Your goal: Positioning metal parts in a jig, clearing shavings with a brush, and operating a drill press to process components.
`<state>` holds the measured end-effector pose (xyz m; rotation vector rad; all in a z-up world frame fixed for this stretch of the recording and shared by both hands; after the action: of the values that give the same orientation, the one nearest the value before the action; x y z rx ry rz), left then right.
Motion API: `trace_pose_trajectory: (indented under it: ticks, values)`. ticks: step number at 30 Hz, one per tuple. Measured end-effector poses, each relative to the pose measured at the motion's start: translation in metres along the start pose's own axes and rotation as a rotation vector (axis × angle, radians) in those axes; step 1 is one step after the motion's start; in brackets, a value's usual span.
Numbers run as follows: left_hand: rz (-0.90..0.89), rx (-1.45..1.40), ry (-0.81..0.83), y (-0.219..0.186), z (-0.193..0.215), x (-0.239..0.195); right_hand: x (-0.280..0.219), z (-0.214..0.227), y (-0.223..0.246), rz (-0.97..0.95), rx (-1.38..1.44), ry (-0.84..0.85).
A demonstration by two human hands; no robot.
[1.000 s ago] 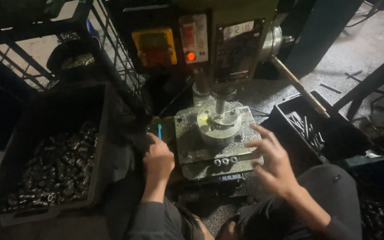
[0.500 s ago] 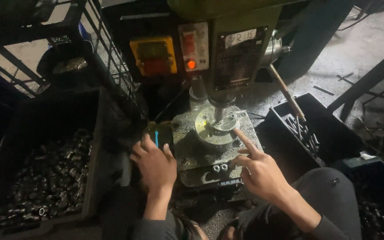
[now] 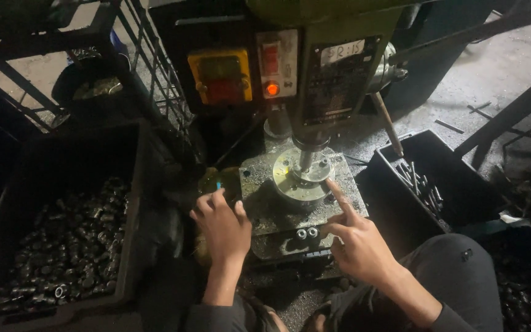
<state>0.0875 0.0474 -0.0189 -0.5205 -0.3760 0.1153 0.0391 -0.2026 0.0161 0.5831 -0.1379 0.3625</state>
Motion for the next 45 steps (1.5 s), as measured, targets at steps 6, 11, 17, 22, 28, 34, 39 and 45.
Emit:
trace_pose_trajectory:
  ticks: [6,11,17,22,28,34,39,45]
  values:
    - [-0.007,-0.020,0.047,0.004,-0.010,0.001,0.000,0.000,-0.001,0.008,-0.006,-0.016]
    - [-0.070,-0.035,0.064,0.002,-0.014,0.002,0.000,-0.003,-0.002,0.000,0.003,-0.002]
    - [-0.052,-0.048,0.067,0.004,-0.019,0.000,0.000,-0.003,-0.001,0.013,-0.002,-0.010]
    - [-0.103,-0.019,0.057,0.005,-0.022,0.002,-0.001,-0.003,-0.002,0.024,-0.001,-0.017]
    - [-0.025,-0.067,0.090,0.001,-0.016,0.001,0.000,-0.003,-0.001,0.023,0.002,-0.019]
    - [-0.046,-0.047,0.069,0.002,-0.015,0.001,0.000,-0.006,0.000,0.013,0.002,-0.005]
    - [-0.039,-0.024,0.061,0.001,-0.010,0.000,-0.001,-0.004,0.002,0.027,-0.022,-0.014]
    - [0.052,-0.095,0.133,0.001,-0.010,-0.003,-0.002,-0.006,0.001,0.023,-0.015,0.002]
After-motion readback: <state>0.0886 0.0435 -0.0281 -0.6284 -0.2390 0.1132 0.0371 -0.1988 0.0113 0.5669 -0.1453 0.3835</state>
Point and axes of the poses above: each hand's wrist, its own x-axis towards the middle knuckle, its own z-axis out of the back of the hand, y = z × x, the point moved 7 cm from there along x, towards the middle knuckle, and after that the axes turned 9 degrees about -z, right-handed, at the moved point
